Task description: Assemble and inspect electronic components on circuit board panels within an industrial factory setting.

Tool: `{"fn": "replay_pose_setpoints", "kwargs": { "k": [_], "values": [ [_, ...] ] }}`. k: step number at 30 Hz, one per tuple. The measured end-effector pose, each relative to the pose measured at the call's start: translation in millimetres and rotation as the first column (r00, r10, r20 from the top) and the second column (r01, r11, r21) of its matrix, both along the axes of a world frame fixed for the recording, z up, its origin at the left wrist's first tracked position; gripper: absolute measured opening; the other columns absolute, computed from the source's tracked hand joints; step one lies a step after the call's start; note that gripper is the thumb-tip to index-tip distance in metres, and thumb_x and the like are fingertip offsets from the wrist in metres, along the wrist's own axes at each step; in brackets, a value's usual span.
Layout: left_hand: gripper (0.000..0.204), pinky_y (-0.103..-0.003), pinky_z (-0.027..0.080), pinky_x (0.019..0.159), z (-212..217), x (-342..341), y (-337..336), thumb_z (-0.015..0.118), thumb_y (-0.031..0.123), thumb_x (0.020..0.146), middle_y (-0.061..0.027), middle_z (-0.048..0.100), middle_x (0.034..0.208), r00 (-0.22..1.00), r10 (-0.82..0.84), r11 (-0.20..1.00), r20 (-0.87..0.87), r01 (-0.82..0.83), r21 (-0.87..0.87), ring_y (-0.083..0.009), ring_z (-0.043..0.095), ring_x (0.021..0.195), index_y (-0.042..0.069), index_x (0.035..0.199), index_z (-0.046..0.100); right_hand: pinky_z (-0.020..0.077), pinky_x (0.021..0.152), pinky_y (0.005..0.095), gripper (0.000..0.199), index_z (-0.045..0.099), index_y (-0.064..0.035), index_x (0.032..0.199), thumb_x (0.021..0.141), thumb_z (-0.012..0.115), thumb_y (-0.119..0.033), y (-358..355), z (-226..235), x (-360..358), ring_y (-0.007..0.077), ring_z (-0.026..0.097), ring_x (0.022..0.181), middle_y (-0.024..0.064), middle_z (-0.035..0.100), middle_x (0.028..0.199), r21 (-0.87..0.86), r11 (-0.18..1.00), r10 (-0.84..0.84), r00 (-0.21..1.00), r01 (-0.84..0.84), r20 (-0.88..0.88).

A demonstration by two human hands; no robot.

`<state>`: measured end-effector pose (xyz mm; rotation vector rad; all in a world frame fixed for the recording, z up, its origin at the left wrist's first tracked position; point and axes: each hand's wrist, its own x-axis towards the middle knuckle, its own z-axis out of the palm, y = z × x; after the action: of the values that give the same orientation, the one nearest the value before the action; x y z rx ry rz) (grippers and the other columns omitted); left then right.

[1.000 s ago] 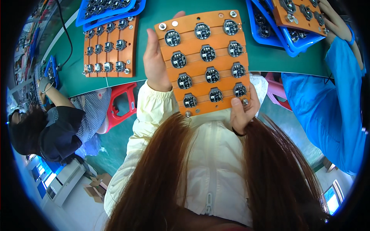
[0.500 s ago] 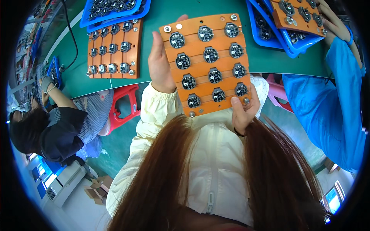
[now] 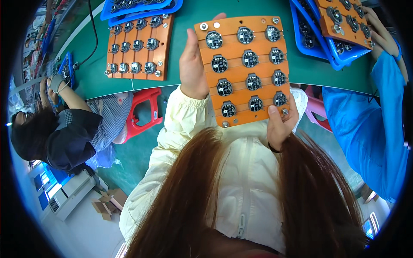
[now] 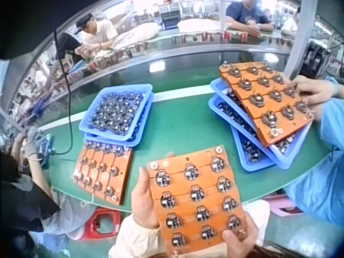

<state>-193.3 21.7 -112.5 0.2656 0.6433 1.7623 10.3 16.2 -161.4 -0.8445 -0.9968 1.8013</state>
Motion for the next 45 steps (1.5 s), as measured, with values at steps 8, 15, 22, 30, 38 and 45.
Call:
{"fn": "replay_pose_setpoints", "kwargs": {
  "k": [8, 15, 22, 30, 38, 45],
  "values": [
    [0.054, -0.04, 0.037, 0.096, -4, -1, 0, 0.026, 0.042, 0.093, -0.0131, 0.042, 0.127, 1.0, 0.002, 1.0, -0.006, -0.002, 0.025, -0.0263, 0.043, 0.116, 0.002, 0.13, 0.03, 0.04, 0.085, 0.0267, 0.045, 0.037, 0.0108, 0.119, 0.076, 0.05, 0.007, 2, -1, -3, 0.0143, 0.053, 0.093, 0.0109, 0.054, 0.103, 0.004, 1.0, -0.019, 0.999, 0.019, -0.047],
    [0.056, -0.045, 0.034, 0.097, -6, -2, 0, 0.03, 0.04, 0.093, -0.0165, 0.035, 0.133, 0.999, 0.028, 0.999, -0.018, -0.028, 0.035, -0.0305, 0.038, 0.12, 0.0, 0.132, 0.026, 0.041, 0.082, 0.0245, 0.046, 0.037, 0.0071, 0.118, 0.077, 0.056, 0.0, 3, 0, -6, 0.0112, 0.052, 0.092, 0.0079, 0.054, 0.102, -0.022, 0.999, -0.033, 0.999, 0.032, -0.039],
    [0.056, -0.046, 0.034, 0.098, -3, 0, -1, 0.03, 0.04, 0.092, -0.0167, 0.033, 0.134, 0.999, 0.005, 0.996, 0.051, -0.009, 0.086, -0.0312, 0.037, 0.121, 0.002, 0.133, 0.024, 0.0402, 0.087, 0.0287, 0.046, 0.036, 0.0095, 0.119, 0.076, 0.051, 0.008, 2, -1, -8, 0.0154, 0.053, 0.094, 0.0106, 0.054, 0.104, -0.052, 0.996, -0.069, 0.996, 0.066, -0.062],
    [0.055, -0.047, 0.03, 0.1, -5, -1, -2, 0.034, 0.035, 0.092, -0.0169, 0.032, 0.135, 0.996, 0.001, 0.992, 0.088, -0.012, 0.129, -0.0318, 0.034, 0.122, 0.001, 0.133, 0.023, 0.0404, 0.088, 0.0303, 0.044, 0.037, 0.0078, 0.118, 0.077, 0.053, 0.007, 4, 1, -9, 0.0169, 0.053, 0.096, 0.0113, 0.053, 0.106, -0.129, 0.988, -0.094, 0.989, 0.079, -0.112],
    [0.052, -0.048, 0.029, 0.1, -6, 0, -3, 0.036, 0.034, 0.092, -0.0169, 0.033, 0.134, 0.996, 0.042, 0.994, 0.082, -0.051, 0.101, -0.0331, 0.034, 0.122, 0.002, 0.132, 0.026, 0.0407, 0.09, 0.0334, 0.045, 0.036, 0.008, 0.119, 0.078, 0.053, 0.006, 4, 1, -13, 0.0192, 0.053, 0.099, 0.0143, 0.052, 0.109, -0.18, 0.979, -0.124, 0.979, 0.094, -0.164],
    [0.048, -0.045, 0.036, 0.096, -8, -7, -7, 0.035, 0.034, 0.093, -0.0132, 0.041, 0.128, 0.991, -0.037, 0.998, 0.13, 0.031, 0.05, -0.03, 0.043, 0.116, 0.004, 0.129, 0.031, 0.0457, 0.079, 0.0255, 0.049, 0.037, 0.0048, 0.117, 0.073, 0.059, 0.009, 6, 6, -19, 0.0137, 0.056, 0.09, 0.0095, 0.055, 0.103, -0.25, 0.961, -0.166, 0.972, 0.122, -0.164]
  ]
}}
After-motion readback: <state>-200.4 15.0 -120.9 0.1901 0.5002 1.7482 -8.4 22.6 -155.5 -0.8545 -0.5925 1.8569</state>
